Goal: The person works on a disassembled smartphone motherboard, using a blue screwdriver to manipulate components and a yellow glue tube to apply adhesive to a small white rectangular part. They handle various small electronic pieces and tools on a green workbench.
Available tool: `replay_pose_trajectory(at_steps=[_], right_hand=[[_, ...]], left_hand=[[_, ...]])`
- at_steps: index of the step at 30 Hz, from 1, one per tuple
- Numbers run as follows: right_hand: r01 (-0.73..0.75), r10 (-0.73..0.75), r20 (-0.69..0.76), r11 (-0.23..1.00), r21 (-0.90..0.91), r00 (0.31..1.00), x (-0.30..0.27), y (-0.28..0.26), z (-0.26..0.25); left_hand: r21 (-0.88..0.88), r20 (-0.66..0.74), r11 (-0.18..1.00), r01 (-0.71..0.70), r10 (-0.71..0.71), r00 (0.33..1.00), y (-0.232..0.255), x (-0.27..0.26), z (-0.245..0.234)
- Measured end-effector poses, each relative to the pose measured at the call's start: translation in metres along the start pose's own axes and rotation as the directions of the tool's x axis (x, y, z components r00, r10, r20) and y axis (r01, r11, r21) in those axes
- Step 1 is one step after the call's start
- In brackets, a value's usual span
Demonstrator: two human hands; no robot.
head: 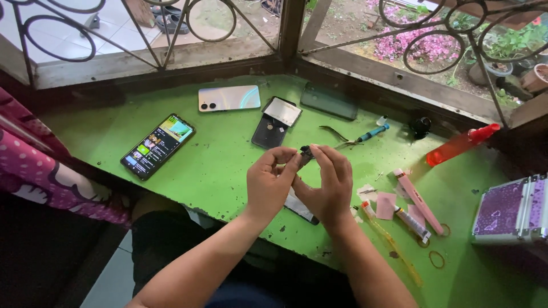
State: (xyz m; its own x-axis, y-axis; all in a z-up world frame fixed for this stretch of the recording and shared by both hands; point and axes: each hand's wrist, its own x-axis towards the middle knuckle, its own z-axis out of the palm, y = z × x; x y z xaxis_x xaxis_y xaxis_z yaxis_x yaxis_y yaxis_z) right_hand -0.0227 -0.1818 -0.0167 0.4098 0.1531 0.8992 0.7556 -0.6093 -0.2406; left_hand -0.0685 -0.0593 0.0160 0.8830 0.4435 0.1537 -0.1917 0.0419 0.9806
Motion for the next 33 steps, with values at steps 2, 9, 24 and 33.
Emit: replay_pose_trajectory(at_steps=[2,9,24,33], right_hand=[[-0.001,0.001,0.009,1.000,0.010,1.000,0.001,-0.001,-0.002],[0.004,-0.004,0.015,1.000,-0.029,1.000,0.001,-0.005,0.000],[-0.009,-0.003,0.163,0.997,0.075,0.987,-0.012,0.019,0.008],[-0.352,0.352,0.684,0.924,-0.147,0.638,0.020,-0.035,-0.007]], left_hand=[[-0.002,-0.006,1.000,0.001,-0.001,1.000,-0.002,0.000,0.000],[0.021,-0.023,1.000,-0.008,0.009,1.000,0.005,0.001,0.000],[-0.086,0.160,0.988,-0.124,0.137,0.978,-0.023,0.014,-0.052],[0.389,0.416,0.727,-0.565,0.409,0.812,-0.046,0.034,-0.139]])
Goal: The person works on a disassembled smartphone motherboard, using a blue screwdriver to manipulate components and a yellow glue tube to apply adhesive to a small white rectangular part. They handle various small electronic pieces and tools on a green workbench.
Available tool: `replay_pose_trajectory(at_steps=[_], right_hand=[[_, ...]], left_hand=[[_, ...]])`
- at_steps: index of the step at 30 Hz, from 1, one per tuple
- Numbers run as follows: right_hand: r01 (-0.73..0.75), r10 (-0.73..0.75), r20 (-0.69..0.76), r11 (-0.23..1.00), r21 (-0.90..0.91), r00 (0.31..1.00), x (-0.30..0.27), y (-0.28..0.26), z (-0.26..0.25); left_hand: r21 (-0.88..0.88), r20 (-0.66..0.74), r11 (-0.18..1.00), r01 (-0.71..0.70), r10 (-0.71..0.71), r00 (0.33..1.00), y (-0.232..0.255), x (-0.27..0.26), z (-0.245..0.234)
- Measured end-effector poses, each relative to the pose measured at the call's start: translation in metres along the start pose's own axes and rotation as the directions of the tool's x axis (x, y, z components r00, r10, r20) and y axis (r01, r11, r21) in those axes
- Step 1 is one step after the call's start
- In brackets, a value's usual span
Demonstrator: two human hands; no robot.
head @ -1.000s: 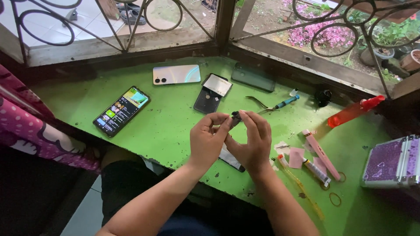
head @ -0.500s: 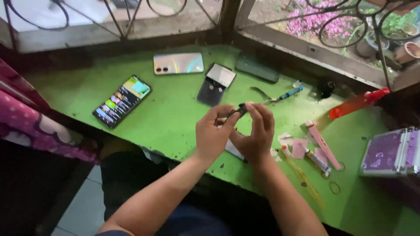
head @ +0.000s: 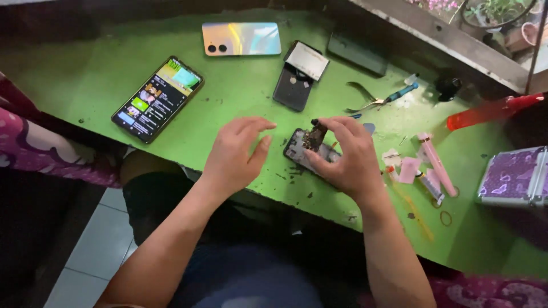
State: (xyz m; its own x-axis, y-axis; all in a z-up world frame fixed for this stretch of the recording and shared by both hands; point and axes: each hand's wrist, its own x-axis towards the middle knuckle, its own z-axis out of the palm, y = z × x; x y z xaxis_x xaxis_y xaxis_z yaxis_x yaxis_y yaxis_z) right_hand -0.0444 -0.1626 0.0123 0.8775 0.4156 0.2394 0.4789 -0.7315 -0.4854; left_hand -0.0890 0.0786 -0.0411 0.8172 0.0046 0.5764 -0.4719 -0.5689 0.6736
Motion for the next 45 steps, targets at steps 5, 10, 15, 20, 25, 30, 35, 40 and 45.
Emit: replay_pose_trajectory(at_steps=[5,10,15,20,25,30,35,40,45], right_hand=[[-0.129,0.160,0.156,0.974,-0.188,0.975,0.001,-0.035,0.004],[-0.144,0.184,0.161,0.962,-0.234,0.969,-0.003,-0.026,0.016],[-0.145,0.235,0.320,0.949,-0.281,0.918,0.012,-0.046,-0.001],[-0.127,0.239,0.371,0.945,-0.302,0.898,0.016,-0.054,-0.008],[-0.130,0.243,0.386,0.946,-0.297,0.890,0.018,-0.050,-0.010],[-0.134,0.247,0.410,0.949,-0.286,0.878,0.019,-0.047,-0.010],[-0.123,0.199,0.338,0.964,-0.235,0.920,0.013,-0.035,-0.004],[-0.083,0.106,0.221,0.991,-0.110,0.970,-0.001,-0.011,0.000],[-0.072,0.073,-0.009,0.994,0.081,0.997,-0.024,0.016,0.009]], left_hand=[[0.076,0.083,0.995,-0.061,0.055,0.995,-0.002,-0.001,-0.006],[0.242,0.227,0.968,-0.069,0.013,0.974,0.006,0.001,-0.012],[0.332,0.332,0.937,-0.106,-0.011,0.943,0.008,-0.002,-0.013],[0.390,0.412,0.910,-0.143,-0.034,0.911,0.014,-0.001,-0.015],[0.410,0.425,0.899,-0.155,-0.038,0.904,0.015,0.000,-0.013],[0.389,0.466,0.909,-0.150,-0.053,0.883,0.022,0.006,-0.018],[0.392,0.426,0.896,-0.206,0.022,0.904,0.018,0.003,-0.013],[0.404,0.380,0.884,-0.236,0.072,0.922,0.017,0.000,-0.011],[0.405,0.390,0.883,-0.237,0.068,0.918,0.017,0.000,-0.009]])
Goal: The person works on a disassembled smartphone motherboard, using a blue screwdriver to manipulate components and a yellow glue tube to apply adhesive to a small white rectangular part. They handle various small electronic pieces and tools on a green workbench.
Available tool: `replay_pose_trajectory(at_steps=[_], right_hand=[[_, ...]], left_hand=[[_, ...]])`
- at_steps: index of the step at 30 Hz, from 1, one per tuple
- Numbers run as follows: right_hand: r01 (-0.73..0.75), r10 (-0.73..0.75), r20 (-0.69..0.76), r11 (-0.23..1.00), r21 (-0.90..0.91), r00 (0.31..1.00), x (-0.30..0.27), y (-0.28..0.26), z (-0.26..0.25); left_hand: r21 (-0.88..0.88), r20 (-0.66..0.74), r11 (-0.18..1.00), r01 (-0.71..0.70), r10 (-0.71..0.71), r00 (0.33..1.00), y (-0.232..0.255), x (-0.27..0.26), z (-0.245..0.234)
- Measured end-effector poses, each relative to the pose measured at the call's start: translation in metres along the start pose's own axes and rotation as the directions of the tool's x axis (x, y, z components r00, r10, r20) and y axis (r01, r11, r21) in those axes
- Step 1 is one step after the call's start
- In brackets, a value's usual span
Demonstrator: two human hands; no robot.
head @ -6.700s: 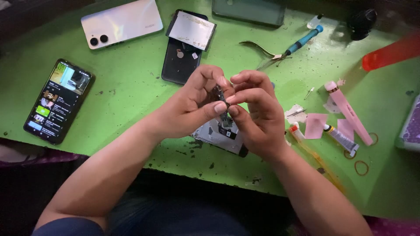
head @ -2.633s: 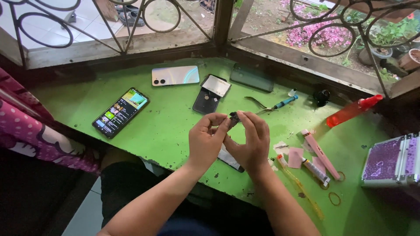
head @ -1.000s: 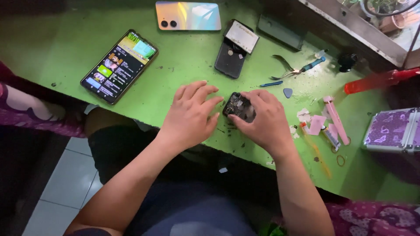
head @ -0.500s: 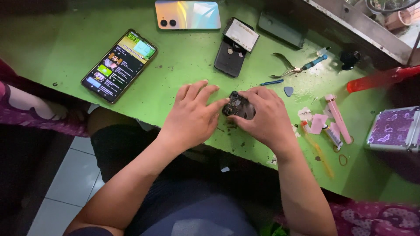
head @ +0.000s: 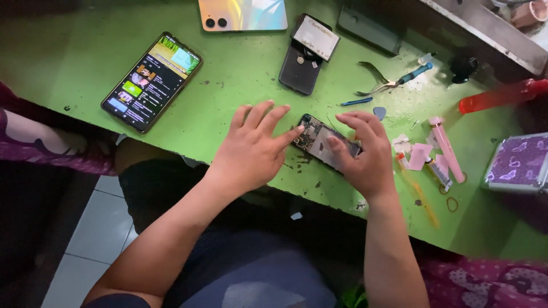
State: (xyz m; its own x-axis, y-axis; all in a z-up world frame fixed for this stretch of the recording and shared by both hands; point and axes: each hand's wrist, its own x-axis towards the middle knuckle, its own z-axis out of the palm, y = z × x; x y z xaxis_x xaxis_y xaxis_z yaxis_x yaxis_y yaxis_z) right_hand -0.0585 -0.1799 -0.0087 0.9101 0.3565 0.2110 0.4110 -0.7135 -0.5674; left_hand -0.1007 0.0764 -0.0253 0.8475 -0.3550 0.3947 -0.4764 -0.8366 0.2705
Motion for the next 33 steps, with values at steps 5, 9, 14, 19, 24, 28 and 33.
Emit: replay_pose_trajectory(at_steps=[5,9,14,19,24,28,33], right_hand=[[-0.020,0.021,-0.007,0.996,0.085,1.000,-0.013,-0.004,0.007],[0.034,-0.035,-0.009,0.999,-0.006,0.999,-0.015,-0.011,0.011],[0.149,-0.152,-0.007,0.977,-0.154,0.988,-0.019,-0.009,0.014],[0.190,-0.189,0.023,0.969,-0.160,0.982,-0.020,-0.008,0.015],[0.281,-0.279,0.037,0.943,-0.178,0.959,-0.020,-0.001,0.019],[0.257,-0.254,0.035,0.952,-0.169,0.966,-0.017,-0.007,0.016],[0.345,-0.375,-0.076,0.901,-0.263,0.924,-0.017,-0.004,0.024]], left_hand=[[0.005,0.045,1.000,-0.006,0.006,0.999,0.001,0.002,0.001],[0.005,0.121,1.000,0.013,-0.013,0.993,0.000,0.008,-0.001],[0.013,-0.162,1.000,0.004,-0.002,0.987,-0.002,0.013,0.022],[0.043,-0.191,0.999,0.027,-0.018,0.981,0.000,0.016,0.021],[0.102,-0.263,0.994,0.025,0.003,0.965,0.009,0.014,0.021],[0.134,-0.266,0.991,0.002,0.033,0.963,0.010,0.015,0.023],[0.109,-0.223,0.993,-0.053,0.076,0.972,-0.002,0.020,0.029]])
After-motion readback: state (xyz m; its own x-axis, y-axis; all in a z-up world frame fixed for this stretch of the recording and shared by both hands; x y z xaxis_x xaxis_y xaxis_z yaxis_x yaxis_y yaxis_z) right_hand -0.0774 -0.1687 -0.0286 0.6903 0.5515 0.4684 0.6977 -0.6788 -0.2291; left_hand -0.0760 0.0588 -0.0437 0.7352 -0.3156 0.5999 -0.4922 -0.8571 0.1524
